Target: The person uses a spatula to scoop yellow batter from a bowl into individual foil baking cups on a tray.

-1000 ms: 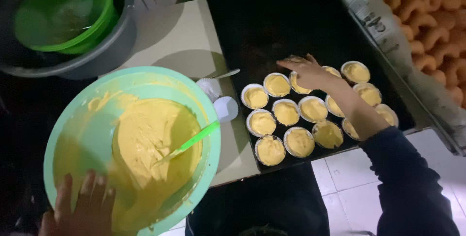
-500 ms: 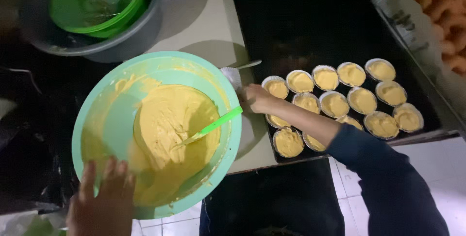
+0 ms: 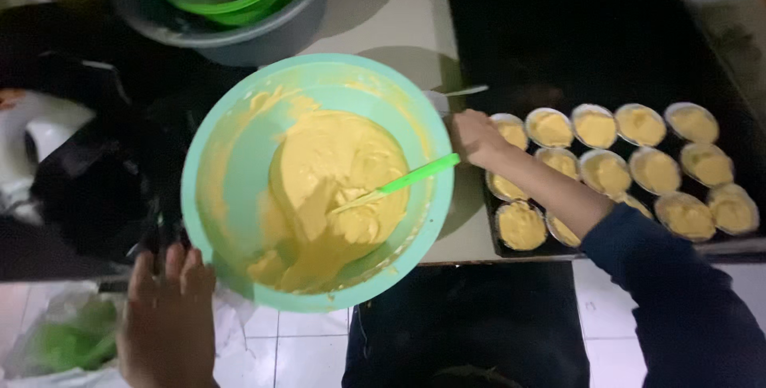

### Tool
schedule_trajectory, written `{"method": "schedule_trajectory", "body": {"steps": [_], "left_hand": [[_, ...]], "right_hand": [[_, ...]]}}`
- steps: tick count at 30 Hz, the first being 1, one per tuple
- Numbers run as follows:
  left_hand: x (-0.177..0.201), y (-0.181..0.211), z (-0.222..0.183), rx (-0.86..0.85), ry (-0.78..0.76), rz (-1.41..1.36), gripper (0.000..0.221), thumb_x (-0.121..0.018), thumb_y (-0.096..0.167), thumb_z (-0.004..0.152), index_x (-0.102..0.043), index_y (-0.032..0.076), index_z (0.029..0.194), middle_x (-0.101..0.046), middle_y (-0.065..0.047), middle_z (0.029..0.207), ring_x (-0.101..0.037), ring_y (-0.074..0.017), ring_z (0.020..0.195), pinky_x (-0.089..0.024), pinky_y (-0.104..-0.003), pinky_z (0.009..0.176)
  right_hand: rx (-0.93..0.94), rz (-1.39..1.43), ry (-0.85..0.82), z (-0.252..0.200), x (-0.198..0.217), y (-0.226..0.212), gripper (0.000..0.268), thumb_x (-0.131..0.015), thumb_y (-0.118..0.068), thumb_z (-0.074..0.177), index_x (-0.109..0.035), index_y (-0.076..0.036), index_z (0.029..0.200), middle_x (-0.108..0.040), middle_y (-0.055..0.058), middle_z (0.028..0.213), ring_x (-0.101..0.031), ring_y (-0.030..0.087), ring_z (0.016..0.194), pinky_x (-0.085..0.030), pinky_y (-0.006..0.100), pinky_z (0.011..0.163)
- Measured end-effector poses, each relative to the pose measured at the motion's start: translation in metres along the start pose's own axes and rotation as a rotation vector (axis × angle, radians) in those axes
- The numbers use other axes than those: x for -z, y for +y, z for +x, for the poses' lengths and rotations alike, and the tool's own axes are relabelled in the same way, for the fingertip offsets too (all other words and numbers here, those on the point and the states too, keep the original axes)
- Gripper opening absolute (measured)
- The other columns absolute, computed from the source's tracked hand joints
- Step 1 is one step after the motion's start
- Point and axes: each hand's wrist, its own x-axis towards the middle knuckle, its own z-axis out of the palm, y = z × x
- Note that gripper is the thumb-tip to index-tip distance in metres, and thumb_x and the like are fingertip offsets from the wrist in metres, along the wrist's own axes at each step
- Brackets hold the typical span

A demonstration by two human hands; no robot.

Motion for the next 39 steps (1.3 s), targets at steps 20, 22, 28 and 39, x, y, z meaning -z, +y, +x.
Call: {"method": "schedule_trajectory", "body": {"steps": [20,22,28,39], "left_hand": [[-0.255,-0.060,0.057,0.549,-0.438,-0.791,0.025,-0.047,0.010,0.080,-0.058,-0.002,0.099,-0.062,-0.029,0.085,-0.058,-0.0508,0.079,-0.046,-0.056,0.066],[-0.254,-0.067,0.067,0.578,-0.503,-0.828,0.030,-0.045,0.012,0.079,-0.059,0.000,0.102,-0.061,-0.030,0.090,-0.057,-0.0519,0.084,-0.045,-0.055,0.069],[-0.192,-0.075,0.091,0.536,-0.877,-1.029,0.032,-0.046,0.010,0.085,-0.058,-0.008,0.108,-0.059,-0.029,0.107,-0.054,-0.0416,0.103,-0.042,-0.049,0.076],[-0.265,-0.091,0.054,0.316,-0.624,-0.597,0.029,-0.048,0.010,0.083,-0.054,-0.001,0.110,-0.065,-0.028,0.090,-0.056,-0.0450,0.094,-0.048,-0.049,0.070]], "right_hand": [[-0.093,1.019,0.899,-0.070,0.023,0.031,0.013,-0.045,-0.015,0.091,-0.054,-0.007,0.097,-0.056,0.005,0.079,-0.057,0.012,0.069,-0.054,0.024,0.063],[-0.165,0.965,0.952,-0.108,0.035,0.015,0.011,-0.044,-0.015,0.091,-0.052,-0.010,0.096,-0.050,0.001,0.077,-0.050,0.009,0.069,-0.045,0.022,0.061],[-0.095,1.017,1.073,-0.224,0.005,0.015,0.012,-0.039,-0.016,0.094,-0.048,-0.024,0.098,-0.045,-0.004,0.101,-0.046,0.008,0.095,-0.041,0.022,0.083],[0.306,1.043,1.139,-0.264,-0.088,0.007,0.041,-0.041,-0.041,0.098,-0.045,-0.008,0.122,-0.048,0.008,0.126,-0.046,0.020,0.124,-0.038,0.034,0.111]]}}
